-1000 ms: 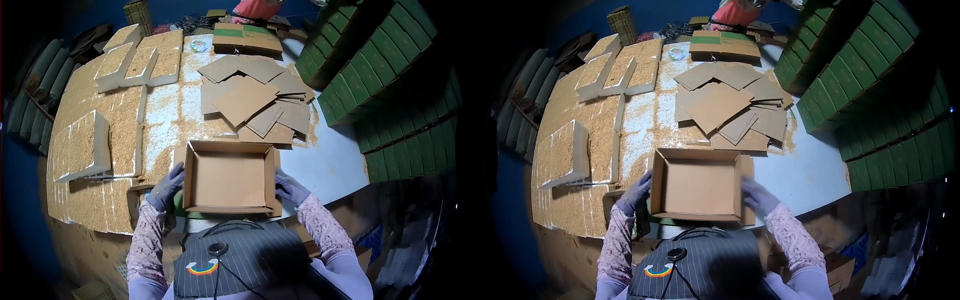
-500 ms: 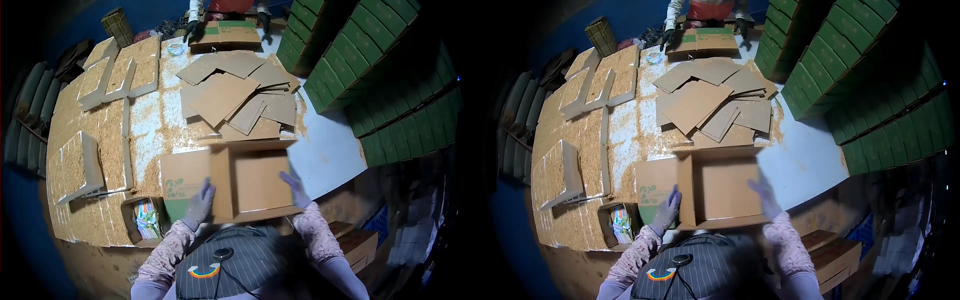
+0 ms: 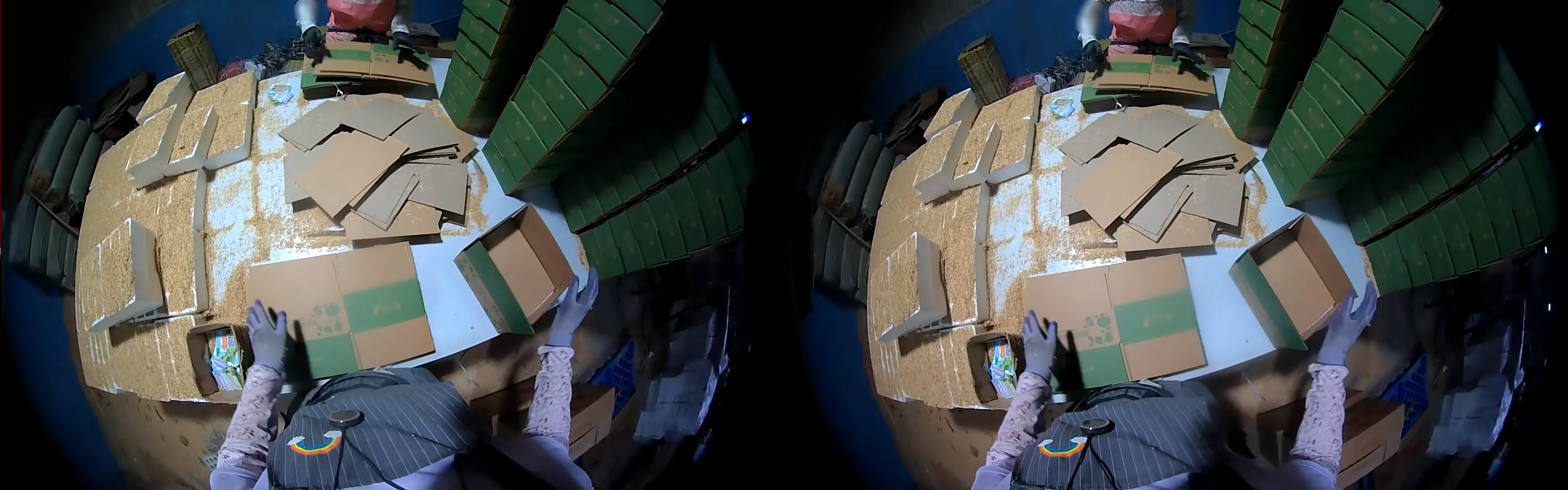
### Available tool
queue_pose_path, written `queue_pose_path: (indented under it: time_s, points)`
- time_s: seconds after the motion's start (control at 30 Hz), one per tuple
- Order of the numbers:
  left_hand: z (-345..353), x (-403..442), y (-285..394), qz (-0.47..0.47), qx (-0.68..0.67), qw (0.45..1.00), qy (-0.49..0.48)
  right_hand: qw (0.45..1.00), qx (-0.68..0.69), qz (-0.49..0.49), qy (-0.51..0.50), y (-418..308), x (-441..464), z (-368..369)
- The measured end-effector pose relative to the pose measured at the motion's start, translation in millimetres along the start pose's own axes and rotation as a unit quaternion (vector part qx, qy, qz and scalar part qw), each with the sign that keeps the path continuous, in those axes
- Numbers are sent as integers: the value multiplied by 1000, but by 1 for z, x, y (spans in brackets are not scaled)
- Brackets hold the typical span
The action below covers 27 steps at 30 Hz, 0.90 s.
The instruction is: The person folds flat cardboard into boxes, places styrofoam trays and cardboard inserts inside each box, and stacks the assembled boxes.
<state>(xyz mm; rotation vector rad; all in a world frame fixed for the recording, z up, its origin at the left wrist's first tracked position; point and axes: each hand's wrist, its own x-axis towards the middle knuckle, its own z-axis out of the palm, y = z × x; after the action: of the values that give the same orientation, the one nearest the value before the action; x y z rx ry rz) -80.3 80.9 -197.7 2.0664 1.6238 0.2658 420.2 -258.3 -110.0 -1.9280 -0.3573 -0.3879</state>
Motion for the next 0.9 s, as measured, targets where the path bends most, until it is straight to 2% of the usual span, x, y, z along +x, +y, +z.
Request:
queue_pose_path:
  time_s: [0.03, 0.07, 0.1, 0.13, 0.17, 0.2, 0.23, 0.27, 0.3, 0.33, 0.37, 0.4, 0.43, 0.47, 0.5, 0.53, 0.57, 0.63, 0.67, 0.7, 0.73, 0.77, 0.8, 0.83, 0.9]
  points:
    - [2, 12, -17, -32, -21, 999, 24, 980, 188, 43, -44, -93, -20, 18]
    - [10, 24, -35, -58, -57, 996, 32, 980, 35, -62, -185, -91, -47, 45]
    - [21, 39, -50, -80, -95, 991, 42, 920, -119, -226, -297, -89, -75, 71]
    - [35, 54, -65, -109, -67, 991, 41, 833, -184, -374, -362, -87, -102, 98]
    - [32, 63, -59, -95, -69, 992, 39, 861, -146, -185, -450, -48, -134, 143]
    - [27, 68, -48, -128, -116, 985, 15, 870, -118, 14, -479, -9, -166, 188]
    - [21, 68, -42, -163, -160, 974, -11, 800, -238, -59, -548, -13, -178, 199]
    - [17, 65, -39, -151, -172, 973, -7, 707, -351, -131, -600, -19, -181, 209]
    - [11, 61, -36, -140, -186, 973, -2, 712, -354, -133, -592, -30, -182, 210]
    - [-11, 48, -23, -145, -193, 970, -14, 826, -284, -91, -479, -48, -186, 202]
    - [-13, 46, -41, -101, -280, 955, 8, 913, -205, -46, -351, -59, -186, 197]
    - [-34, 37, -40, -71, -324, 943, 25, 918, 138, 138, -346, -49, -173, 199]
    - [-71, 18, -14, -46, -276, 957, 79, 849, 321, 238, -346, -81, -149, 182]
    - [-99, 4, 6, 44, -159, 968, 190, 809, 374, 266, -367, -77, -133, 181]
    - [-140, -17, 52, 83, -34, 964, 252, 766, 424, 290, -387, -75, -119, 181]
    - [-163, -24, 72, 156, 102, 937, 295, 757, 419, 258, -429, -119, -103, 165]
    - [-177, -20, 81, 218, 198, 912, 286, 742, 366, 203, -524, -109, -89, 166]
    - [-190, -8, 85, 263, 132, 946, 139, 821, 157, 94, -541, -104, -81, 173]
    - [-198, 0, 86, 271, 107, 947, 138, 895, 139, -48, -420, -114, -86, 169]
    - [-211, 4, 90, 234, 57, 967, 78, 934, 117, -187, -282, -162, -95, 155]
    - [-219, 12, 88, 215, 35, 976, -18, 928, 169, -222, -247, -197, -103, 147]
    - [-225, 19, 84, 193, 14, 974, -115, 888, 133, -374, -232, -215, -108, 149]
    - [-229, 23, 88, 118, -54, 973, -191, 827, 48, -476, -294, -239, -113, 148]
    - [-230, 29, 87, 117, -54, 973, -191, 775, -43, -535, -335, -238, -122, 161]
    - [-235, 43, 84, 79, -120, 953, -268, 758, -69, -569, -311, -231, -126, 156]
